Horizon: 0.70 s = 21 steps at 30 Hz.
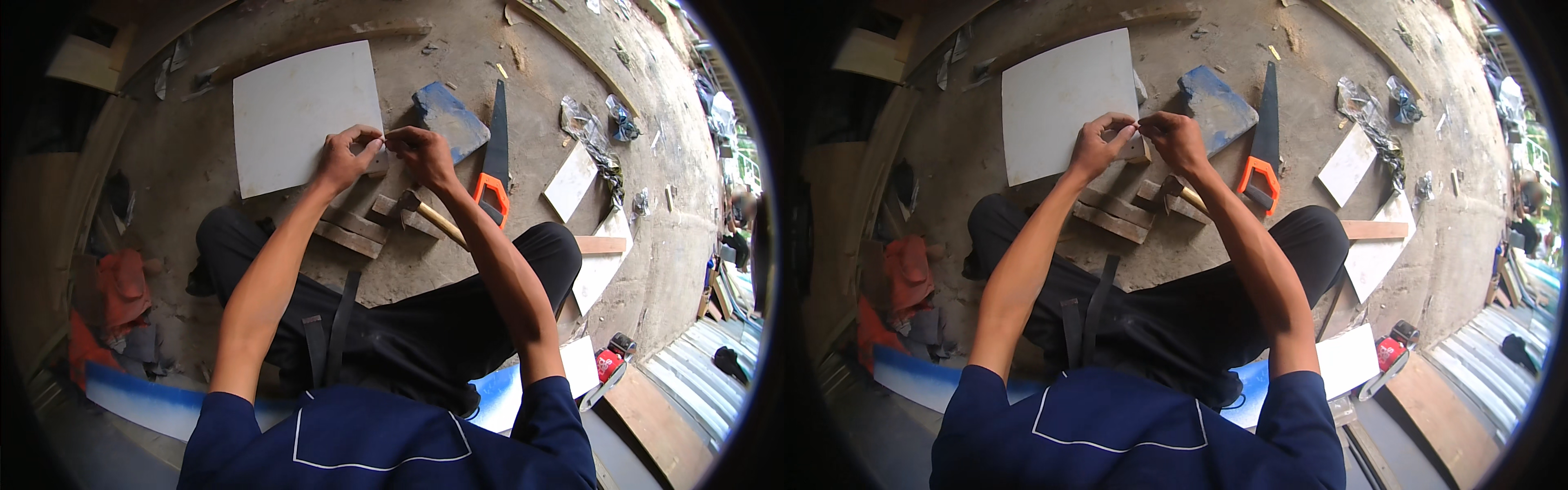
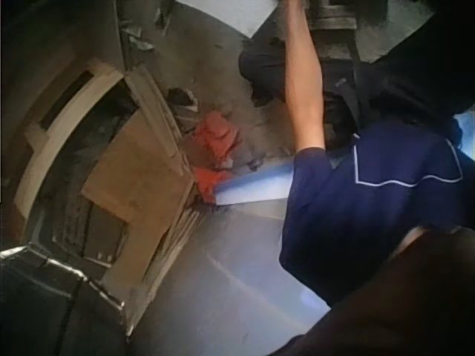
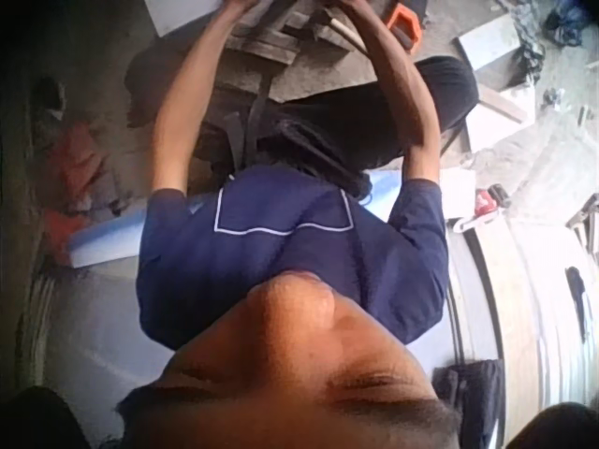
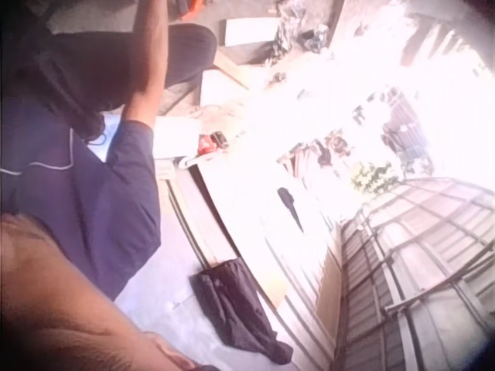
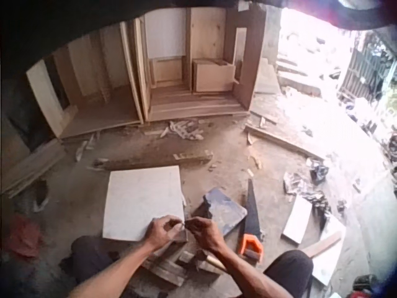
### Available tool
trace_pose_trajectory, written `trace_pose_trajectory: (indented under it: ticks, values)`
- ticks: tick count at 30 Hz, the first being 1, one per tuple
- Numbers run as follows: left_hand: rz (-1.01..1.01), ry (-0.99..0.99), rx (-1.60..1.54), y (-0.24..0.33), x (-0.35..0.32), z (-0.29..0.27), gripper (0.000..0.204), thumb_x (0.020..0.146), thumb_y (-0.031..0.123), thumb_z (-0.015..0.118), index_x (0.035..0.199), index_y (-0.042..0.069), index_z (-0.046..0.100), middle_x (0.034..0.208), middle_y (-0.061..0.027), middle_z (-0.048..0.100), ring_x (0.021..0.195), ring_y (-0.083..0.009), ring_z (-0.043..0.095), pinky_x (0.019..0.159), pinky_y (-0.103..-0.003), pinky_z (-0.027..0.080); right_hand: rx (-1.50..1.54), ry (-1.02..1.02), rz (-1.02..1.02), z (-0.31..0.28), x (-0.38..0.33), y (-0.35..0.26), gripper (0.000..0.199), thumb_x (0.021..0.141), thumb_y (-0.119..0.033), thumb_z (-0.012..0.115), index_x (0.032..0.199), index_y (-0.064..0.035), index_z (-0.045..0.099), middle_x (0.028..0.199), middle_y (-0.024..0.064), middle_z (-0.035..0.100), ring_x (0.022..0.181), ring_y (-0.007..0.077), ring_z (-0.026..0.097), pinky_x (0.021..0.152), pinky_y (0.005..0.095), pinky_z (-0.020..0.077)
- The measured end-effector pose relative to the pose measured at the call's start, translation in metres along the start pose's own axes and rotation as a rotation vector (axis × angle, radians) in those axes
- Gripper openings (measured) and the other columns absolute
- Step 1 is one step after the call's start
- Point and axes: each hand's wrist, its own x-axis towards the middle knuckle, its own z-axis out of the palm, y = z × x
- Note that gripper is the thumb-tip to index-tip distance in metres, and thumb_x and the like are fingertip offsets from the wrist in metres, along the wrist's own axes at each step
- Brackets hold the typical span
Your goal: The person sits on the floor and uses a hammer to drive nails into a white rectangular board that is resting on small wooden blocks. The person repeatedly positions the board, hammers nails, and adjusts the board's position throughout the clip.
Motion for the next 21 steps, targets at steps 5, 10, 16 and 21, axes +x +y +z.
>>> trace_pose_trajectory:
  ticks: [5,10,16,21]
  values:
    - [0.023,-0.009,0.014,-0.006,0.002,-0.003,0.015,0.089,0.012,0.066,0.100,0.003,0.069,0.094,-0.0049,0.072,0.088,-0.0118,0.066,0.081,-0.027,0.051,-0.085,-0.016,-0.049,0.001,0.002,-0.003,0.016,0.083,-0.009,0.068,0.097,-0.0061,0.074,0.091,0.0114,0.073,0.082,0.0208,0.072,0.073,0.0316,0.0541]
    - [0.050,-0.035,-0.024,-0.005,0.000,-0.006,0.013,0.087,0.008,0.066,0.099,0.003,0.069,0.092,-0.0041,0.072,0.088,-0.0108,0.066,0.081,-0.026,0.051,-0.119,-0.020,-0.098,0.002,0.002,-0.006,0.015,0.083,-0.009,0.067,0.096,-0.0054,0.074,0.089,0.0148,0.072,0.080,0.0258,0.071,0.073,0.0335,0.0543]
    - [0.051,-0.047,0.056,0.000,-0.002,-0.007,0.016,0.083,0.008,0.069,0.099,0.006,0.069,0.092,-0.0030,0.072,0.086,-0.0111,0.066,0.079,-0.027,0.051,-0.162,0.007,-0.162,0.005,0.003,0.002,0.013,0.083,-0.012,0.066,0.093,-0.0083,0.074,0.082,0.0162,0.070,0.074,0.0323,0.069,0.067,0.0379,0.0544]
    - [0.040,-0.047,0.089,0.005,-0.003,-0.005,0.019,0.081,0.010,0.074,0.098,0.007,0.068,0.092,-0.0027,0.072,0.086,-0.0121,0.066,0.079,-0.028,0.051,-0.210,0.004,-0.211,0.004,0.003,0.006,0.013,0.081,-0.011,0.065,0.090,-0.0110,0.074,0.080,0.0147,0.069,0.073,0.0332,0.068,0.065,0.0398,0.0542]
